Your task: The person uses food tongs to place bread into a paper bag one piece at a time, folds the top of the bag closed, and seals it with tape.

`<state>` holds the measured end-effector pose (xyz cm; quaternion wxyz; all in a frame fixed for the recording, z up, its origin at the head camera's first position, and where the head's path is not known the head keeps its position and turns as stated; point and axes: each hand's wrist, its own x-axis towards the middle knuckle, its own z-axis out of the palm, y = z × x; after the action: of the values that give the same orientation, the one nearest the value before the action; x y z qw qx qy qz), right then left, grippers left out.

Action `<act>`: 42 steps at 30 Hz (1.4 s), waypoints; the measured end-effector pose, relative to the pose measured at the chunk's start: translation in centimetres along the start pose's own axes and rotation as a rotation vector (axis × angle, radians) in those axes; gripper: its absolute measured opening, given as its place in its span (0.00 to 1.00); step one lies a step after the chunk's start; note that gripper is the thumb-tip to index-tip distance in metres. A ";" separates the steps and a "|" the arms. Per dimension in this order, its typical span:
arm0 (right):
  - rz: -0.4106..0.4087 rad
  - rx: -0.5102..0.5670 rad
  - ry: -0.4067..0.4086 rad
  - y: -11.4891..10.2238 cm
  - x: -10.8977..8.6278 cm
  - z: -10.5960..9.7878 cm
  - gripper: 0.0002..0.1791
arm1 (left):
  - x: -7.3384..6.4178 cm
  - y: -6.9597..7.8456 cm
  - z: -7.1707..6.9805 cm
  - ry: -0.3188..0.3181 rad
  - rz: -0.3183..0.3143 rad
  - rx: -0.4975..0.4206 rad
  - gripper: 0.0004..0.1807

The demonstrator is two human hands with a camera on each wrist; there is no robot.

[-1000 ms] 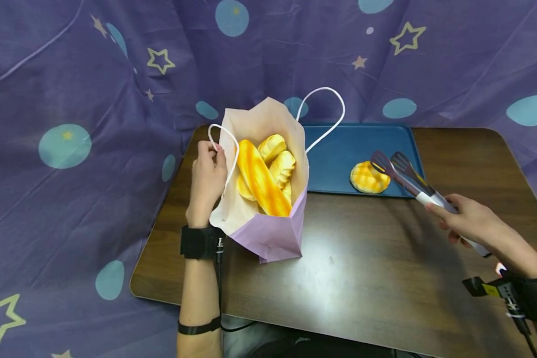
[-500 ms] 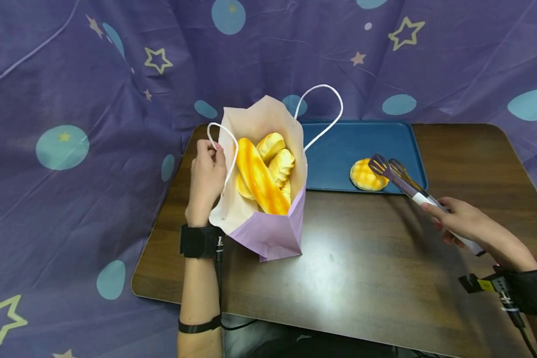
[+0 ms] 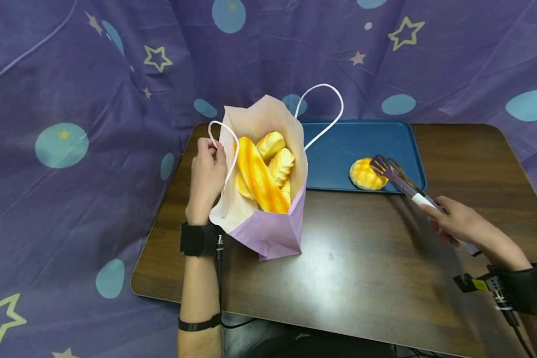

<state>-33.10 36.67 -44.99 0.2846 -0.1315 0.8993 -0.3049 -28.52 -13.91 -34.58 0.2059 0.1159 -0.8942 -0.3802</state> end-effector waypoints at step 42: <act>-0.200 -0.016 0.482 -8.0 -3.8 -5.4 0.25 | -0.2 0.4 0.5 0.017 -0.006 -0.007 0.11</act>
<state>-32.74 34.53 -34.90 0.0294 -0.1455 0.9261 -0.3470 -28.63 -13.19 -34.65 0.2128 0.1209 -0.8907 -0.3830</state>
